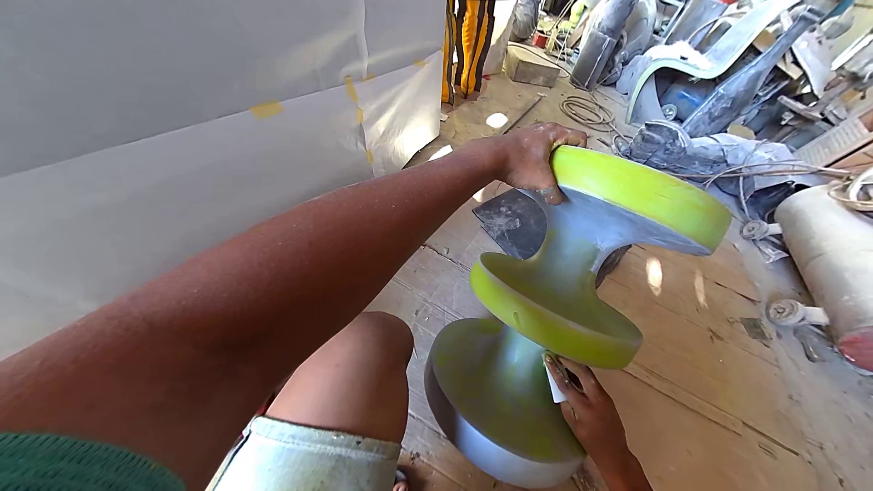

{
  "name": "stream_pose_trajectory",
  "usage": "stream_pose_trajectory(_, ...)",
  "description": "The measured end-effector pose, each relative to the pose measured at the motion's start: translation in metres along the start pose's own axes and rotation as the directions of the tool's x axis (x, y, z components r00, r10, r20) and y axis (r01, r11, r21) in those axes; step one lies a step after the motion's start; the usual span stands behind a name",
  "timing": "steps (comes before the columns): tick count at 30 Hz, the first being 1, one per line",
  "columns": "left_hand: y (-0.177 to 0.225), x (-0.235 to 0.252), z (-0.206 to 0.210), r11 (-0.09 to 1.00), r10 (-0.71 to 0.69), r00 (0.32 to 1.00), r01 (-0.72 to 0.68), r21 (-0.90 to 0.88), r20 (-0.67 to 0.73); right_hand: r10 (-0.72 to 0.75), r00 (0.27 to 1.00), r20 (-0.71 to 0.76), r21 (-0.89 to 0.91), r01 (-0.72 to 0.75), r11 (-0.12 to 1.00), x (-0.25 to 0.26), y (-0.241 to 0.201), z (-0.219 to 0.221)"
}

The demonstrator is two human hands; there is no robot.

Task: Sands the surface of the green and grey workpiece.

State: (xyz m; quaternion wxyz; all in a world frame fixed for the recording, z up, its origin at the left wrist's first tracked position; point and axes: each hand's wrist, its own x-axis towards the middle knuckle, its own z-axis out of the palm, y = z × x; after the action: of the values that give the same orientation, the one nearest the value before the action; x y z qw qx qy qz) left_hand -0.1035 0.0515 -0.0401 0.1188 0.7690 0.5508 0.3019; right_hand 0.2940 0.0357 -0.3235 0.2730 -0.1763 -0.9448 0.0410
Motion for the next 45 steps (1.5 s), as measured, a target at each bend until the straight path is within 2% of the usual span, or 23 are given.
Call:
stream_pose_trajectory(3, -0.004, 0.002, 0.000, 0.999, 0.036, 0.999, -0.036, 0.013, -0.006, 0.054, 0.992, -0.110, 0.032, -0.051, 0.998, 0.003, -0.004, 0.003)
stream_pose_trajectory(6, -0.004, 0.002, 0.002, 0.999, 0.054, 0.999, -0.054, 0.001, -0.008, 0.091, 0.992, -0.084, 0.011, -0.090, 0.996, 0.006, -0.010, 0.007)
stream_pose_trajectory(12, 0.001, -0.001, 0.002, 0.999, 0.044, 0.999, -0.044, -0.002, -0.007, 0.053, 0.996, 0.078, 0.006, -0.053, 0.999, 0.005, -0.017, 0.003)
stream_pose_trajectory(18, 0.006, -0.004, 0.002, 0.998, 0.042, 0.999, -0.041, 0.038, -0.003, 0.045, 0.960, 0.277, 0.083, -0.071, 0.994, 0.003, -0.023, -0.009)
stream_pose_trajectory(23, 0.012, -0.009, 0.001, 0.998, 0.056, 0.998, -0.056, 0.024, 0.004, 0.022, 0.873, 0.488, 0.172, -0.120, 0.978, 0.006, -0.021, -0.027)
stream_pose_trajectory(27, 0.017, -0.011, 0.002, 0.998, 0.057, 0.998, -0.057, 0.025, 0.006, -0.031, 0.757, 0.652, 0.224, -0.153, 0.962, 0.016, -0.013, -0.041)
stream_pose_trajectory(31, 0.017, -0.012, 0.003, 0.998, 0.061, 0.998, -0.061, 0.032, 0.005, -0.080, 0.663, 0.744, 0.270, -0.188, 0.944, 0.028, -0.008, -0.049)
stream_pose_trajectory(40, 0.013, -0.014, 0.001, 0.996, 0.094, 0.996, -0.094, 0.010, 0.005, -0.104, 0.461, 0.881, 0.253, -0.274, 0.928, 0.048, -0.006, -0.066)
stream_pose_trajectory(43, 0.010, -0.013, 0.002, 0.994, 0.106, 0.994, -0.106, 0.014, -0.001, -0.104, 0.428, 0.898, 0.248, -0.298, 0.922, 0.048, -0.005, -0.068)
stream_pose_trajectory(45, 0.009, -0.013, 0.004, 0.994, 0.106, 0.994, -0.106, 0.007, -0.006, -0.111, 0.449, 0.887, 0.276, -0.322, 0.906, 0.043, -0.001, -0.069)
